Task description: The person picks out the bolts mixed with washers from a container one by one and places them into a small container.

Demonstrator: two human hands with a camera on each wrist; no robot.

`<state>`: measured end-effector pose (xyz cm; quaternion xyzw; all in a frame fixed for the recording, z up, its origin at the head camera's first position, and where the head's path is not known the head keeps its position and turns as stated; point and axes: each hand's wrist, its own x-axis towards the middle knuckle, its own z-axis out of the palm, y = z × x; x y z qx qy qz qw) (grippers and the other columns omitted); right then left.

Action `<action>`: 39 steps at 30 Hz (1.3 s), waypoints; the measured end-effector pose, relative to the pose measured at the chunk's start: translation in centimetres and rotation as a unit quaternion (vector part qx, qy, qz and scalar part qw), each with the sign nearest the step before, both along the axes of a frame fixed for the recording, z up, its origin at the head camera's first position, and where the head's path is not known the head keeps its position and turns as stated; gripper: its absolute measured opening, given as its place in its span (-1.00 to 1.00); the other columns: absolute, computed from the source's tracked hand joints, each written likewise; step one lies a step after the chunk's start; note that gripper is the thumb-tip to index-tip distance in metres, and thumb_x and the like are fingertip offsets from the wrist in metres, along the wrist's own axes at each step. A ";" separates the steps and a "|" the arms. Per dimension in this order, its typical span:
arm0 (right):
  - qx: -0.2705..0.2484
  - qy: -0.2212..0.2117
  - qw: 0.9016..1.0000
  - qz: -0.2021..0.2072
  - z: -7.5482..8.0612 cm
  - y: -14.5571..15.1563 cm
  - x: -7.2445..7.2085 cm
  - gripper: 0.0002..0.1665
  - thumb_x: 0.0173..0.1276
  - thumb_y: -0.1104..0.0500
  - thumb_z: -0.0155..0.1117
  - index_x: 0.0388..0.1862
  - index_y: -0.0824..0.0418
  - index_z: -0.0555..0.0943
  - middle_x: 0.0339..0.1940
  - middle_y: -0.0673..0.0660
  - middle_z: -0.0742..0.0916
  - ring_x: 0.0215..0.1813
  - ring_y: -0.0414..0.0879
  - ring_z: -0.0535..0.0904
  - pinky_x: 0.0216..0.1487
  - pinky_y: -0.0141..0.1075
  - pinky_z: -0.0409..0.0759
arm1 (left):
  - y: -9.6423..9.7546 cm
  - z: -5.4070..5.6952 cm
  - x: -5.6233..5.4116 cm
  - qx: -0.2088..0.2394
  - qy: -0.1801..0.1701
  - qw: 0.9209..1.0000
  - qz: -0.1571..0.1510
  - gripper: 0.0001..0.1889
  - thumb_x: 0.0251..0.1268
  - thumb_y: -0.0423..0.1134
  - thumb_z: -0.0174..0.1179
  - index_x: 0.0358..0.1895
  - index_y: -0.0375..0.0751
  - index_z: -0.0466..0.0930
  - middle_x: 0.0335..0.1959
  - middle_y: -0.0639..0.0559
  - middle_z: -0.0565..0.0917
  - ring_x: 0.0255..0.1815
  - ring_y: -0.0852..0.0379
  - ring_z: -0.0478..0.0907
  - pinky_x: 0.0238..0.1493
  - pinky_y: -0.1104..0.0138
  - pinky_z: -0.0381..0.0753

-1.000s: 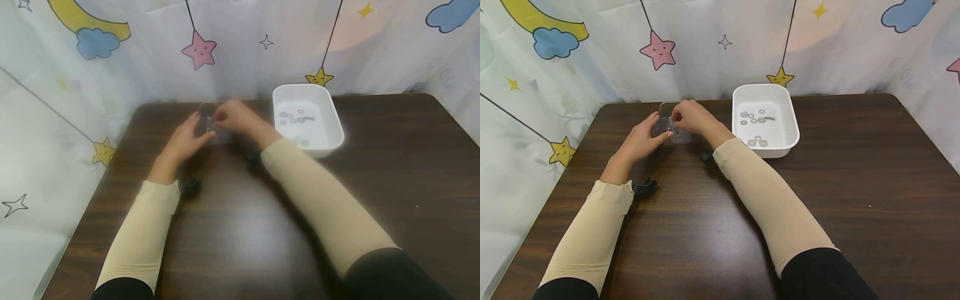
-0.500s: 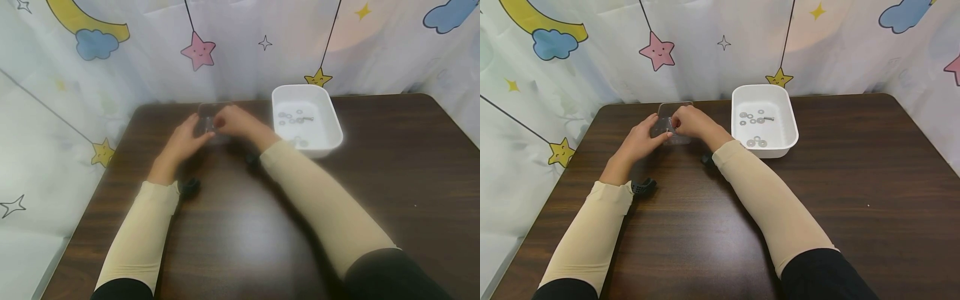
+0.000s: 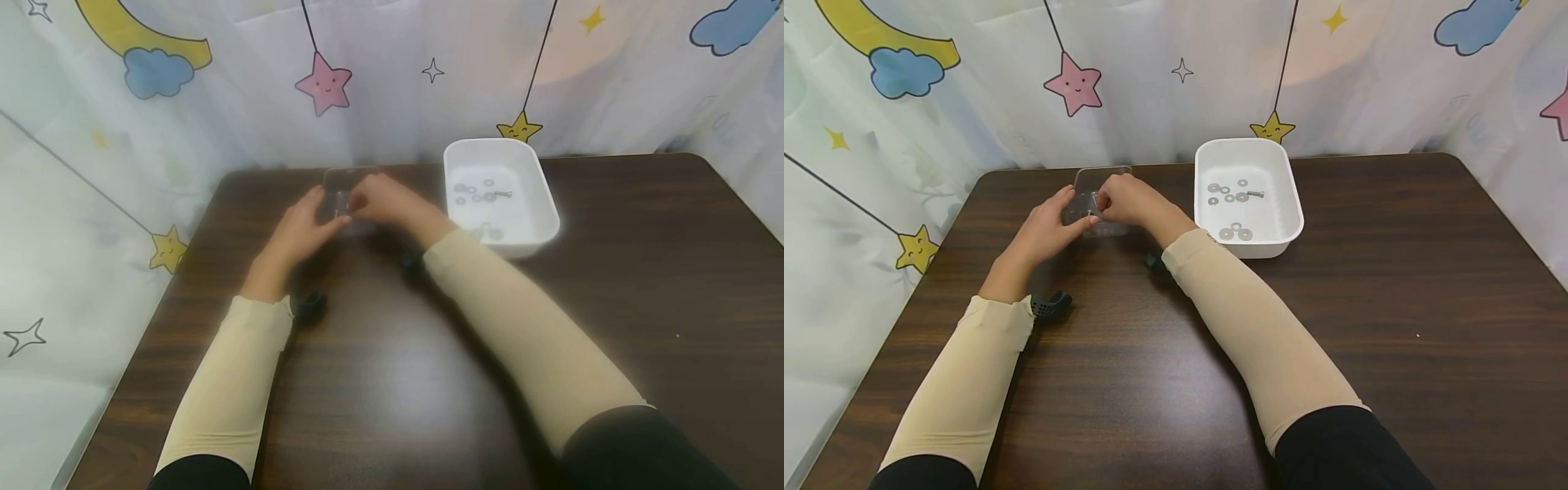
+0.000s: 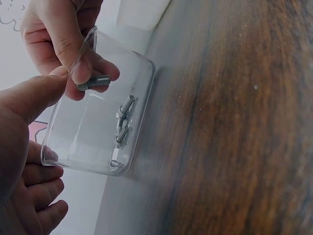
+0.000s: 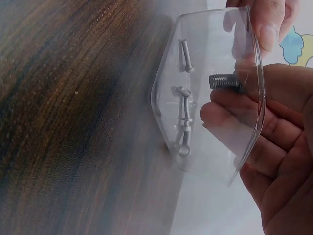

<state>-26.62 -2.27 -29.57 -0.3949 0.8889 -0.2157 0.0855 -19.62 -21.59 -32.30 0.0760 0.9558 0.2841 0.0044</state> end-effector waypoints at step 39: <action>0.049 0.001 0.997 0.052 -0.3 -0.3 -0.1 -0.77 0.46 0.18 0.17 -0.06 0.17 0.73 -0.16 0.10 0.78 -0.13 -0.05 0.66 0.04 -0.24 0.63 | -0.1 -0.1 0.0 0.001 -0.010 1.000 0.002 0.03 0.27 0.37 0.10 0.57 -0.26 -0.04 0.61 -0.17 -0.02 0.61 -0.15 -0.07 0.59 -0.02 -0.05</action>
